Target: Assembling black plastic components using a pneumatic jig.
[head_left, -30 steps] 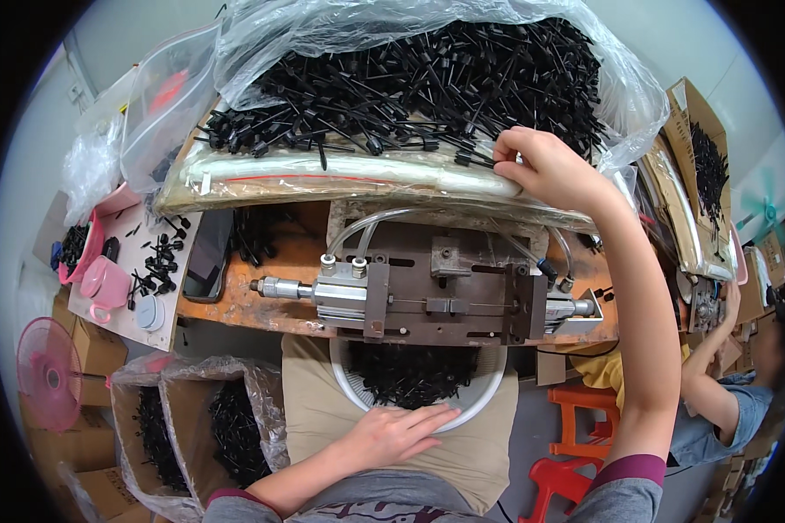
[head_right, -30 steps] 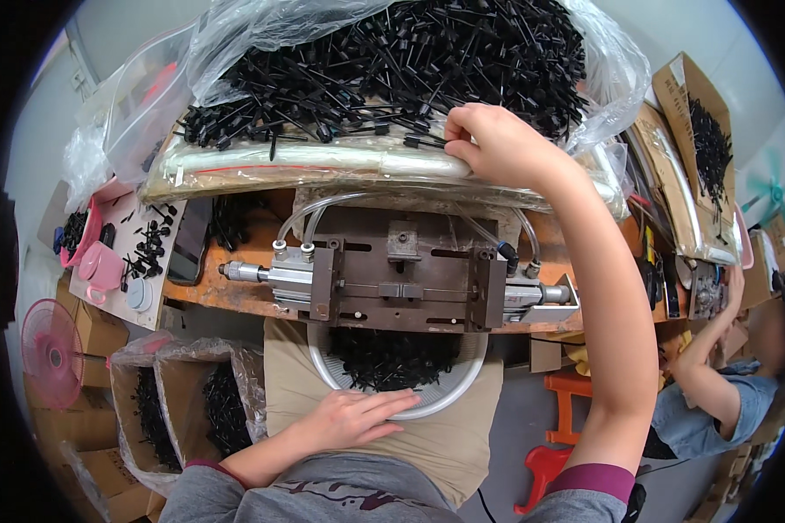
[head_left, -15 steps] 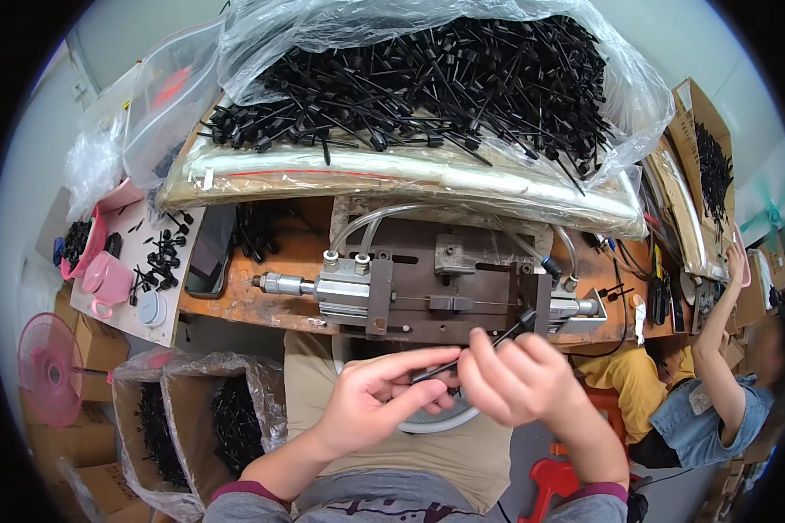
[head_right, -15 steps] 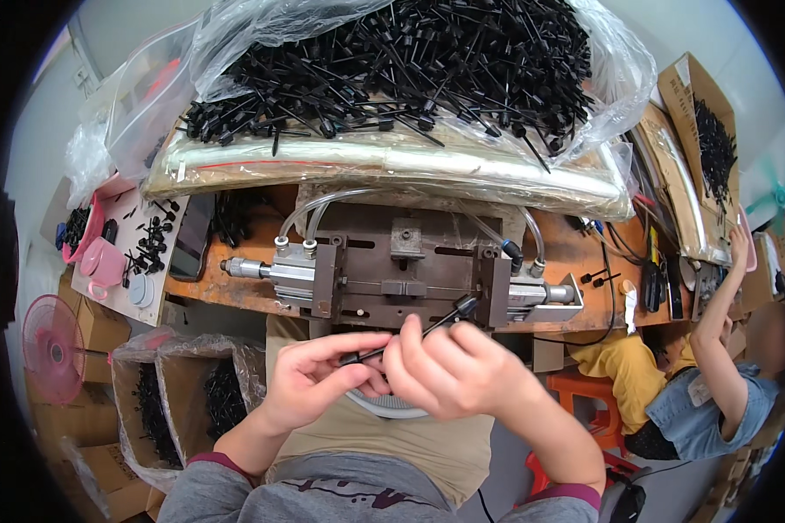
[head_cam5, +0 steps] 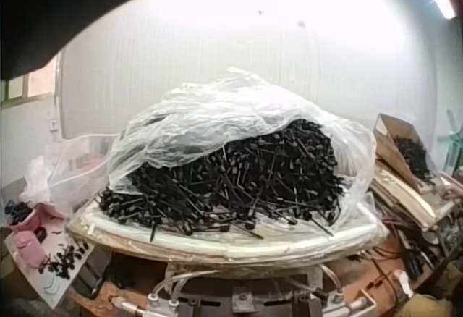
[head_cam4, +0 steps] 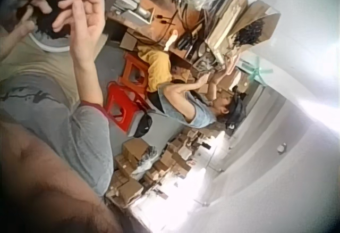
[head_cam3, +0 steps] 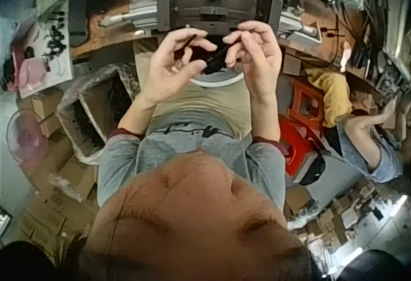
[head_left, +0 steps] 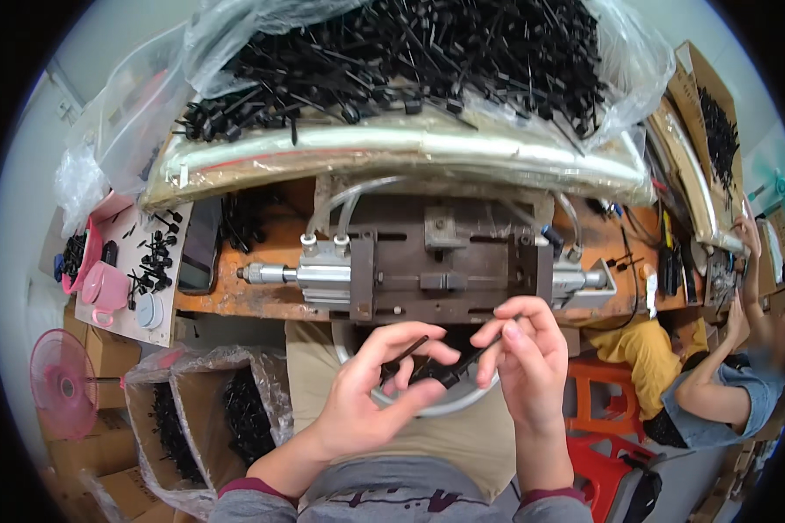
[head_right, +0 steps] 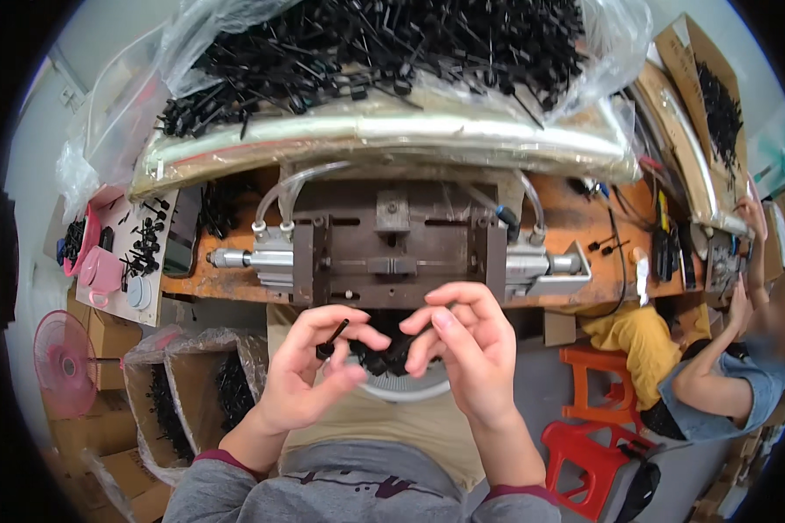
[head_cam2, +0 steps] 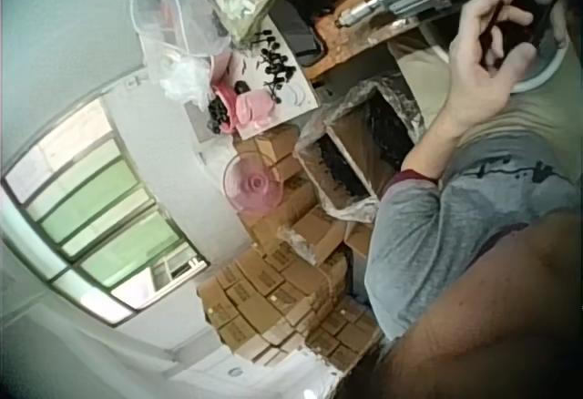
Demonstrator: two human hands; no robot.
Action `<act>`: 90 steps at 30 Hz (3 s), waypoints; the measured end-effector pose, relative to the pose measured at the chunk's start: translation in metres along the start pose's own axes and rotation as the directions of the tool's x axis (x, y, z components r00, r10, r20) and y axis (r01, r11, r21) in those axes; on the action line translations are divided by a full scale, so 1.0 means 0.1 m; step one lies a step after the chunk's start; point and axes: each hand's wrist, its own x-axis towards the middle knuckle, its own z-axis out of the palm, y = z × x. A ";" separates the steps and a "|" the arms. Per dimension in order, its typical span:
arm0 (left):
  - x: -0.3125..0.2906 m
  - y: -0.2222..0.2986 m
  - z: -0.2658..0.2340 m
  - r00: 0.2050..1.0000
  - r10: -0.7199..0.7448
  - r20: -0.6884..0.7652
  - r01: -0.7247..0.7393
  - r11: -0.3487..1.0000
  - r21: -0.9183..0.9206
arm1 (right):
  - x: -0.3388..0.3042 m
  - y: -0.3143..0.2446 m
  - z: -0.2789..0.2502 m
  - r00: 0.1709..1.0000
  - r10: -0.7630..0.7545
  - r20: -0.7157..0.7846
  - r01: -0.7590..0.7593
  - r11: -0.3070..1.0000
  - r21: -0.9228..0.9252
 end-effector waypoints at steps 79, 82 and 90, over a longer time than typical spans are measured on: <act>0.16 -0.14 0.04 0.905 0.397 0.151 -0.318 0.398 0.860 | -0.12 0.28 -0.09 0.989 0.105 -0.104 -0.131 0.948 -0.290; 0.28 -0.27 0.06 0.909 0.393 0.141 -0.270 0.296 0.916 | -0.19 0.29 -0.16 0.985 0.095 -0.141 -0.141 0.919 -0.369; 0.40 -0.26 0.13 0.932 0.334 0.141 -0.235 0.261 0.936 | -0.32 0.31 -0.14 0.979 0.072 -0.190 -0.162 0.842 -0.515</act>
